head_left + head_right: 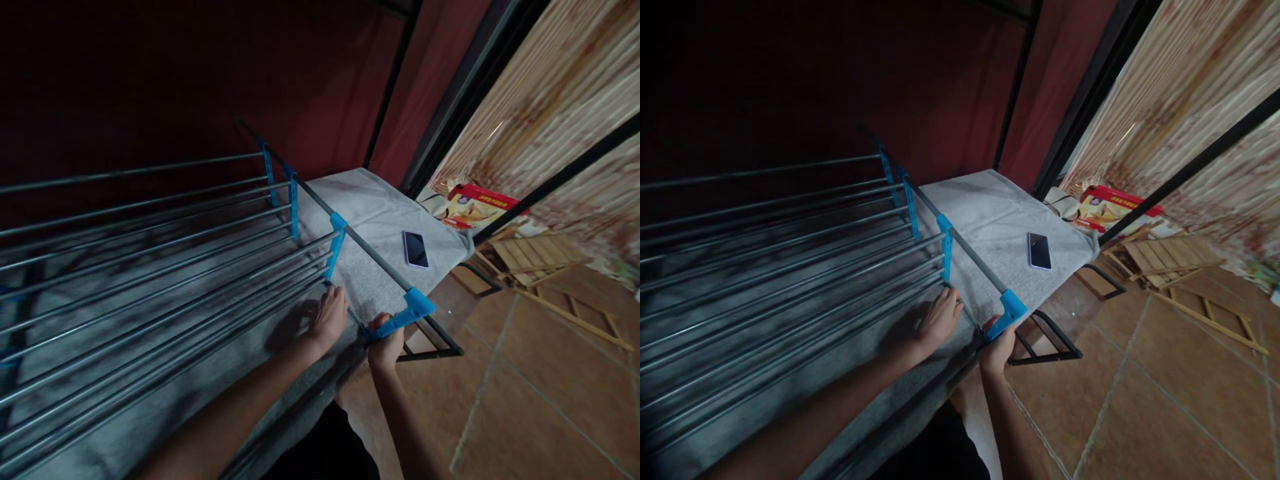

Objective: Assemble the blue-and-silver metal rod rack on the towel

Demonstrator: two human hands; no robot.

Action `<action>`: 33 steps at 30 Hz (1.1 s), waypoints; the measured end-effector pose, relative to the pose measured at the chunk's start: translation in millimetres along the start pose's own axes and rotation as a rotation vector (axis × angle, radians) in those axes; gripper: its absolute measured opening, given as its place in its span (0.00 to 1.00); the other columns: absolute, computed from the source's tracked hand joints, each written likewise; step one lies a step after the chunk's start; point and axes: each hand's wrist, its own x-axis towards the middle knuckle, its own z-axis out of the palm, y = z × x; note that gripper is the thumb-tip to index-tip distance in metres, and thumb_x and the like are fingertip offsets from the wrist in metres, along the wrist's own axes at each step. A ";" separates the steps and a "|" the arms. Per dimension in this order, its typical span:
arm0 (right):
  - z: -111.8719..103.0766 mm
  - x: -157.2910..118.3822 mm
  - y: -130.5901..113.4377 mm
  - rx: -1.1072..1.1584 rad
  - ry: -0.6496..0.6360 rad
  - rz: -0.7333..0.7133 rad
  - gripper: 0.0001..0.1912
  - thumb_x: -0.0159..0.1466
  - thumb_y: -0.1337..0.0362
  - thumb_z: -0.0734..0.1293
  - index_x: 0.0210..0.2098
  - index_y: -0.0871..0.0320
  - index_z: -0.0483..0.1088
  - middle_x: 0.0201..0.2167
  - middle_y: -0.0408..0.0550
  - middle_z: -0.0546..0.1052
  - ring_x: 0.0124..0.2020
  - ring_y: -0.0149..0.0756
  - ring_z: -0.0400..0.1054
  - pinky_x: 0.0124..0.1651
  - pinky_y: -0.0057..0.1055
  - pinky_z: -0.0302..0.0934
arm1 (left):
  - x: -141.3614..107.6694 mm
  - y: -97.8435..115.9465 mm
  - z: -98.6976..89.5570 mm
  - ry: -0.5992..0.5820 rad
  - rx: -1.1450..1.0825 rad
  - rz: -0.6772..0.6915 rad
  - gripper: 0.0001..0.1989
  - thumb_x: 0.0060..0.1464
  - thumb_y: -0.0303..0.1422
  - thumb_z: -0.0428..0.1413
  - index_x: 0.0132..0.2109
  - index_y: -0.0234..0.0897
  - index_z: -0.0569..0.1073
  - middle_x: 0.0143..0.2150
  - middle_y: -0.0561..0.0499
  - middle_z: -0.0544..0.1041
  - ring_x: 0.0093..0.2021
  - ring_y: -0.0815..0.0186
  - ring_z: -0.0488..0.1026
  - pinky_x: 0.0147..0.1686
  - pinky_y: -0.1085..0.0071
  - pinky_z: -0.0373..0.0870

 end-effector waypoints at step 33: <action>17.7 18.6 -11.0 0.290 0.099 0.156 0.27 0.63 0.52 0.61 0.15 0.56 0.45 0.14 0.38 0.50 0.18 0.27 0.47 0.23 0.28 0.48 | 78.1 -19.2 62.0 -0.080 0.056 0.554 0.24 0.65 0.40 0.48 0.29 0.31 0.81 0.26 0.36 0.78 0.32 0.49 0.79 0.33 0.57 0.67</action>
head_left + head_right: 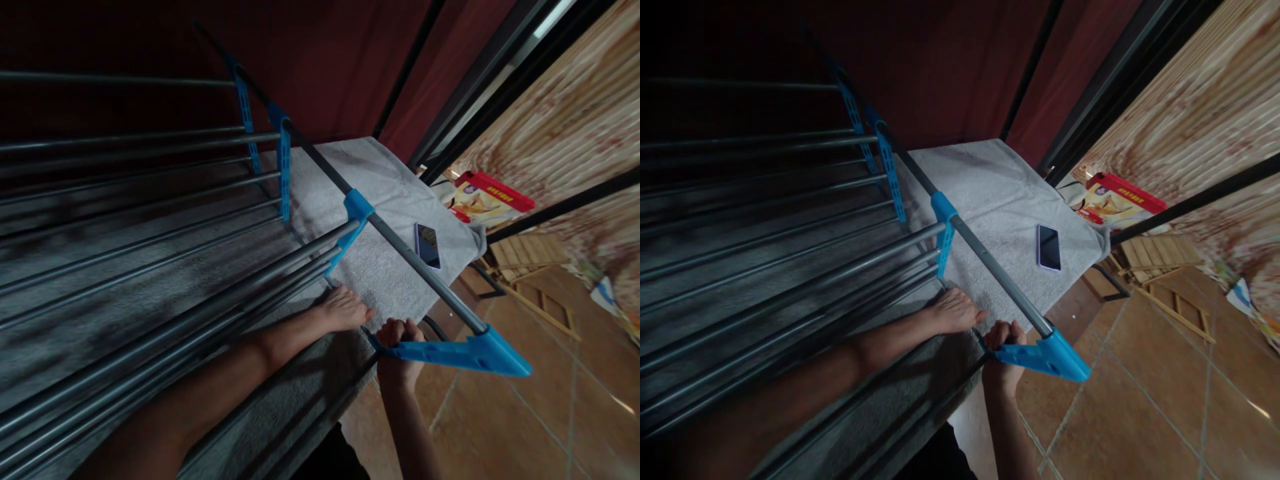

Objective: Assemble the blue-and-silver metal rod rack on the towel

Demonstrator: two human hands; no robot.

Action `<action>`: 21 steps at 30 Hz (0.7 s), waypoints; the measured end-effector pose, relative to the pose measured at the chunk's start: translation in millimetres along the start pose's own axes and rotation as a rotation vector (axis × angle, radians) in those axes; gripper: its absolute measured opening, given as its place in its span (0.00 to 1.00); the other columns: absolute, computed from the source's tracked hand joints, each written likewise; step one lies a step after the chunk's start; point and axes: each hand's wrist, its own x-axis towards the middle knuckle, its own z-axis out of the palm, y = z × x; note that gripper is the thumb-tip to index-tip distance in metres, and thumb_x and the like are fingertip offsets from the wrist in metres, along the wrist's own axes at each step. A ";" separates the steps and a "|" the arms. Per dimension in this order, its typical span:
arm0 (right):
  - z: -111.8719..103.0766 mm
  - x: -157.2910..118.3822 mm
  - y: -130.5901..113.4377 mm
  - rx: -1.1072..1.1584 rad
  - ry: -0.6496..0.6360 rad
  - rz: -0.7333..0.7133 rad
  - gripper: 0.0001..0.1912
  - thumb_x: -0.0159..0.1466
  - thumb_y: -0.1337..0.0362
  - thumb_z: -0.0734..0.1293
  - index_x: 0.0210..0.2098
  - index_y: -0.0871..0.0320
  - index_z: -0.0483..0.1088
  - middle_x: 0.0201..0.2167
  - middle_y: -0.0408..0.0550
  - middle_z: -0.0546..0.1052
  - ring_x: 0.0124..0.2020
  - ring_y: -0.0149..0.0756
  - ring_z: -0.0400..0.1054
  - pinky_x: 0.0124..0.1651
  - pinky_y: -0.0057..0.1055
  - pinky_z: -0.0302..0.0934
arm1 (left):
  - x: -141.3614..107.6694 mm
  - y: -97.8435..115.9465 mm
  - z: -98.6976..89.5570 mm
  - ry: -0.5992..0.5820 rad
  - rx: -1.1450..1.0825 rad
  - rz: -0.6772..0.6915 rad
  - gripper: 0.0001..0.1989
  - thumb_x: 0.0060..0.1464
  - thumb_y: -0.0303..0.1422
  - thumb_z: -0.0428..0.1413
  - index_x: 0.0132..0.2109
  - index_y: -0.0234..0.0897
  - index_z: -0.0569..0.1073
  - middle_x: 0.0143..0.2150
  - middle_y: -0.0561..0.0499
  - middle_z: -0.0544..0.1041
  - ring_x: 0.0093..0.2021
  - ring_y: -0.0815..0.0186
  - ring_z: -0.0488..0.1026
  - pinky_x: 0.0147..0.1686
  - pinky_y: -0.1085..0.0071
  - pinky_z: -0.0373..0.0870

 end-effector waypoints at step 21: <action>-12.1 8.7 17.1 0.093 -0.090 -0.023 0.25 0.63 0.54 0.63 0.17 0.56 0.49 0.15 0.36 0.54 0.18 0.27 0.51 0.23 0.27 0.53 | -23.1 -14.0 -6.9 0.136 -0.018 0.192 0.15 0.63 0.37 0.53 0.32 0.36 0.78 0.33 0.46 0.78 0.38 0.62 0.74 0.40 0.67 0.67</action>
